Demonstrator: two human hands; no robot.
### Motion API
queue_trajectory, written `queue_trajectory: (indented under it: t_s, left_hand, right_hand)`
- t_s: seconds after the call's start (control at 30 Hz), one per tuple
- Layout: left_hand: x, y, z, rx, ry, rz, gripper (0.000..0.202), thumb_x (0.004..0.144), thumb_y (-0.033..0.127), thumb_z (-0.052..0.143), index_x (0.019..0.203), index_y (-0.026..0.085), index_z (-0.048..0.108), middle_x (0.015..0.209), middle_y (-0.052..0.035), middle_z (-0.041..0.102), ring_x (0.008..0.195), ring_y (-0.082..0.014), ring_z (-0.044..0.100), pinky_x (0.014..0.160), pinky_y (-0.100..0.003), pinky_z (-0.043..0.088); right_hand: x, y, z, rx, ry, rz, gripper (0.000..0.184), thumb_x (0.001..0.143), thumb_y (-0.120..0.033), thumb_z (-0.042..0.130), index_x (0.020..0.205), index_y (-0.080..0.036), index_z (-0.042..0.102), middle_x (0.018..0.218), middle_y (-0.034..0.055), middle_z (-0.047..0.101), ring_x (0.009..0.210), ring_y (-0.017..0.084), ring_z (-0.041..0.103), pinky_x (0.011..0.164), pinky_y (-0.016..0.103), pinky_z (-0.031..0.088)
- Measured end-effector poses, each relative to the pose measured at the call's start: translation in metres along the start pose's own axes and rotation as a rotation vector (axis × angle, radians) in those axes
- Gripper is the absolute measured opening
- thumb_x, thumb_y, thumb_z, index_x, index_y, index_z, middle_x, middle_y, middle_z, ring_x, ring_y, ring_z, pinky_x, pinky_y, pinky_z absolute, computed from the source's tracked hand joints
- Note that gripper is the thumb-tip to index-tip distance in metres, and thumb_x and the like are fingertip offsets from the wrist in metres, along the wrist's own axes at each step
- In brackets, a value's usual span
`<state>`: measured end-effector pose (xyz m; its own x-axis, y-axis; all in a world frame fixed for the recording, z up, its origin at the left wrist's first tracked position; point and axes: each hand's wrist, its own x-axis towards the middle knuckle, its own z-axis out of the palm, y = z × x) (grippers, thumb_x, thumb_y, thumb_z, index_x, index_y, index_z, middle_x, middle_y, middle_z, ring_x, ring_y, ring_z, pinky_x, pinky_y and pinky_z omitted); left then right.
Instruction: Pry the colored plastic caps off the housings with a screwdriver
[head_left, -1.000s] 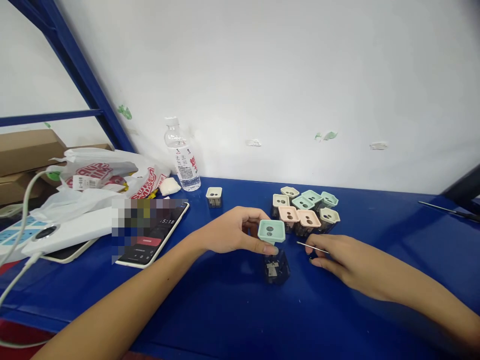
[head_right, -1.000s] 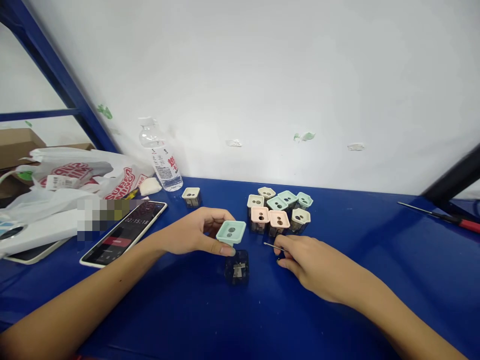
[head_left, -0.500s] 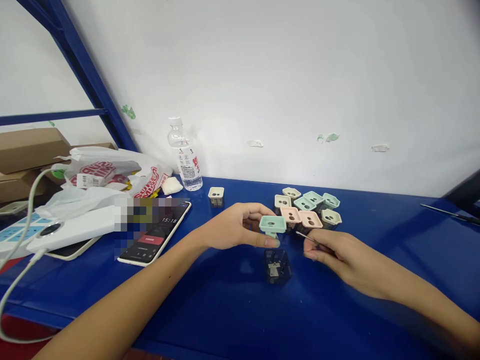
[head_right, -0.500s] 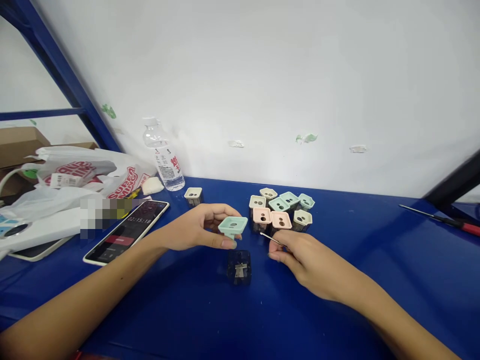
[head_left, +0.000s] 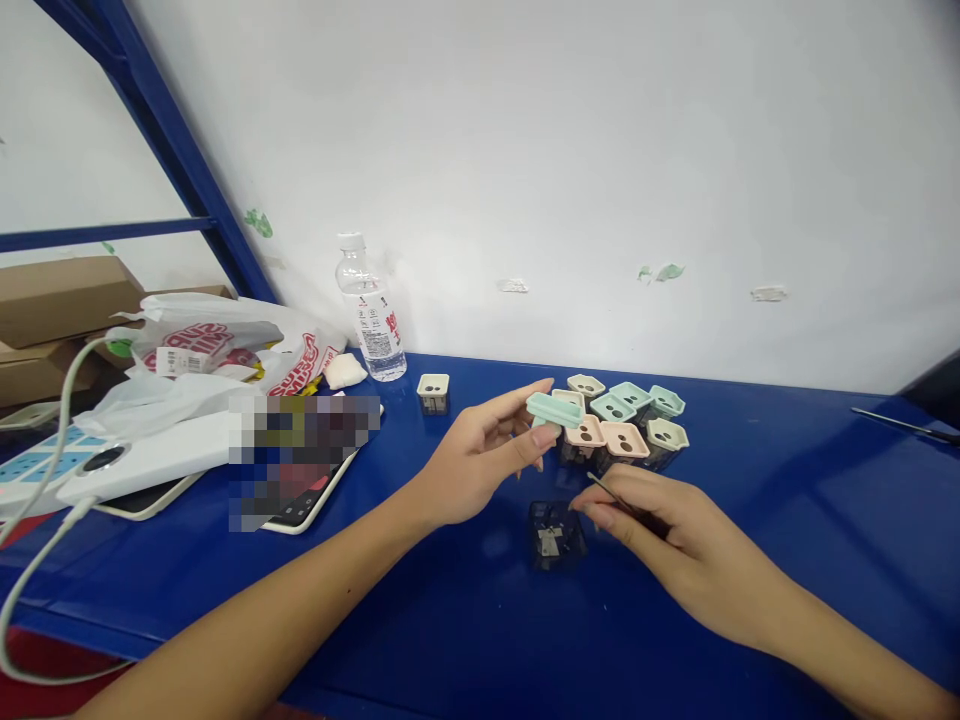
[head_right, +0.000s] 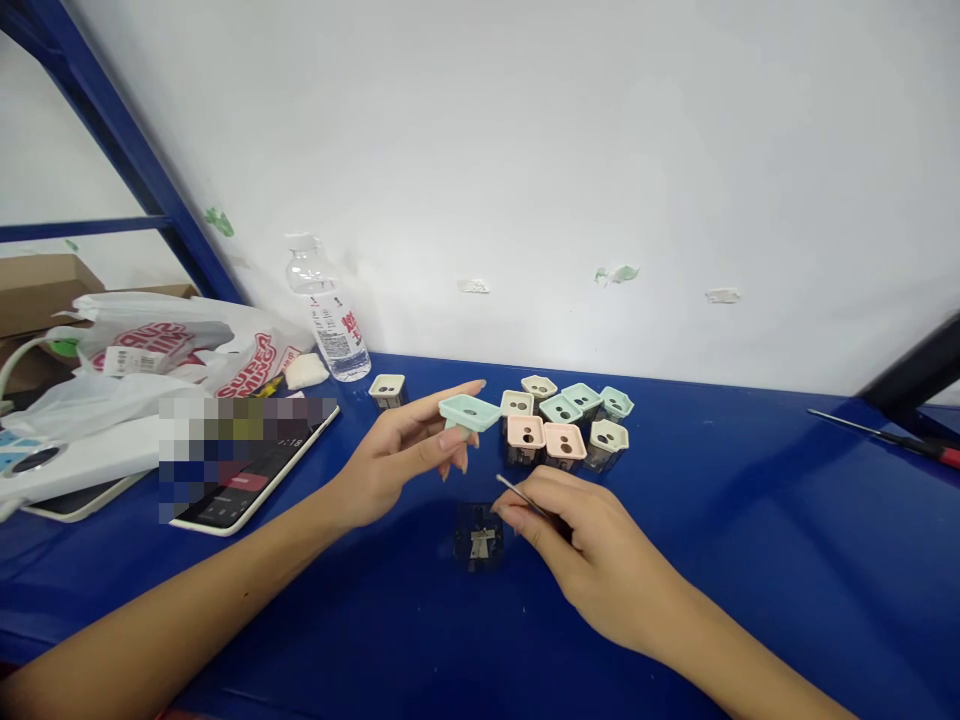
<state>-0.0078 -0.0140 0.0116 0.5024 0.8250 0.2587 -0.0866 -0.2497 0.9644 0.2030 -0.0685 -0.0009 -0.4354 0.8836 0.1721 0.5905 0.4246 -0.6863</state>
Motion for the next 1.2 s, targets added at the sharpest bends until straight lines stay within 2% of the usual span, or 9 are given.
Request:
queue_trajectory:
  t_s: [0.1, 0.23, 0.33, 0.47, 0.63, 0.83, 0.93, 1.0, 1.2]
  left_hand:
    - [-0.003, 0.0, 0.002, 0.026, -0.045, -0.026, 0.062, 0.09, 0.046, 0.056, 0.144, 0.017, 0.042, 0.08, -0.0008, 0.051, 0.068, -0.0104, 0.051, 0.057, -0.022, 0.041]
    - [-0.004, 0.001, 0.001, 0.147, -0.088, -0.026, 0.046, 0.093, 0.046, 0.05, 0.13, 0.019, 0.059, 0.07, 0.0019, 0.043, 0.06, -0.0083, 0.043, 0.053, -0.021, 0.036]
    - [-0.004, 0.002, 0.0, 0.299, -0.099, -0.013, 0.039, 0.094, 0.045, 0.049, 0.11, 0.015, 0.069, 0.07, 0.0015, 0.046, 0.057, -0.0072, 0.042, 0.052, -0.02, 0.033]
    - [-0.004, 0.003, 0.001, 0.4, -0.146, 0.02, 0.043, 0.096, 0.047, 0.043, 0.094, 0.013, 0.069, 0.071, 0.0001, 0.053, 0.059, -0.0083, 0.045, 0.055, -0.021, 0.035]
    - [-0.007, 0.006, 0.006, 0.495, -0.203, 0.138, 0.034, 0.098, 0.037, 0.042, 0.109, 0.014, 0.064, 0.093, -0.0034, 0.065, 0.079, -0.0115, 0.055, 0.072, -0.021, 0.041]
    - [-0.009, 0.009, 0.009, 0.552, -0.22, 0.18, 0.033, 0.1, 0.035, 0.038, 0.115, 0.012, 0.058, 0.102, -0.0056, 0.063, 0.086, -0.0122, 0.057, 0.078, -0.022, 0.043]
    - [-0.01, 0.007, 0.012, 0.62, -0.261, 0.191, 0.033, 0.1, 0.034, 0.036, 0.117, 0.012, 0.055, 0.106, -0.0075, 0.063, 0.091, -0.0143, 0.057, 0.082, -0.024, 0.042]
    - [-0.011, 0.006, 0.016, 0.649, -0.287, 0.199, 0.034, 0.101, 0.034, 0.033, 0.115, 0.012, 0.054, 0.106, -0.0088, 0.063, 0.091, -0.0158, 0.057, 0.083, -0.027, 0.041]
    - [-0.016, 0.008, 0.024, 0.676, -0.282, 0.129, 0.036, 0.101, 0.04, 0.024, 0.106, 0.015, 0.05, 0.097, -0.0081, 0.061, 0.078, -0.0168, 0.054, 0.071, -0.03, 0.041]
  right_hand:
    - [-0.002, 0.004, -0.008, 0.054, 0.102, 0.092, 0.043, 0.099, -0.051, 0.035, 0.094, -0.021, 0.066, 0.076, 0.0016, 0.059, 0.063, 0.013, 0.052, 0.056, 0.025, 0.042]
    - [-0.004, 0.012, -0.019, 0.079, 0.213, 0.145, 0.048, 0.098, -0.055, 0.032, 0.093, -0.021, 0.066, 0.078, 0.0032, 0.062, 0.062, 0.014, 0.052, 0.055, 0.026, 0.044]
    - [-0.005, 0.013, -0.023, -0.041, 0.187, 0.081, 0.045, 0.097, -0.053, 0.037, 0.076, -0.02, 0.059, 0.068, 0.0015, 0.057, 0.059, 0.013, 0.051, 0.054, 0.025, 0.042]
    - [-0.007, 0.007, -0.022, -0.087, 0.103, 0.044, 0.045, 0.099, -0.049, 0.036, 0.065, -0.019, 0.044, 0.057, -0.002, 0.043, 0.05, 0.01, 0.04, 0.047, 0.023, 0.034]
    - [-0.006, -0.001, -0.016, -0.106, 0.072, -0.019, 0.043, 0.1, -0.044, 0.035, 0.065, -0.019, 0.04, 0.06, -0.0026, 0.04, 0.053, 0.01, 0.038, 0.048, 0.022, 0.032]
    - [-0.007, -0.003, -0.017, -0.125, 0.046, -0.045, 0.04, 0.101, -0.041, 0.034, 0.071, -0.02, 0.048, 0.068, -0.0019, 0.051, 0.061, 0.011, 0.047, 0.057, 0.023, 0.039]
    - [-0.011, -0.004, -0.016, -0.185, 0.016, -0.101, 0.033, 0.099, -0.043, 0.04, 0.078, -0.021, 0.054, 0.07, -0.002, 0.054, 0.061, 0.011, 0.049, 0.056, 0.023, 0.04]
    - [-0.012, -0.004, -0.011, -0.279, 0.063, -0.179, 0.03, 0.097, -0.042, 0.048, 0.077, -0.02, 0.053, 0.064, -0.0033, 0.05, 0.054, 0.009, 0.046, 0.05, 0.022, 0.036]
    - [-0.015, 0.0, 0.004, -0.563, 0.401, -0.486, 0.019, 0.098, -0.032, 0.05, 0.083, -0.02, 0.052, 0.058, -0.0053, 0.042, 0.044, 0.009, 0.039, 0.044, 0.025, 0.028]
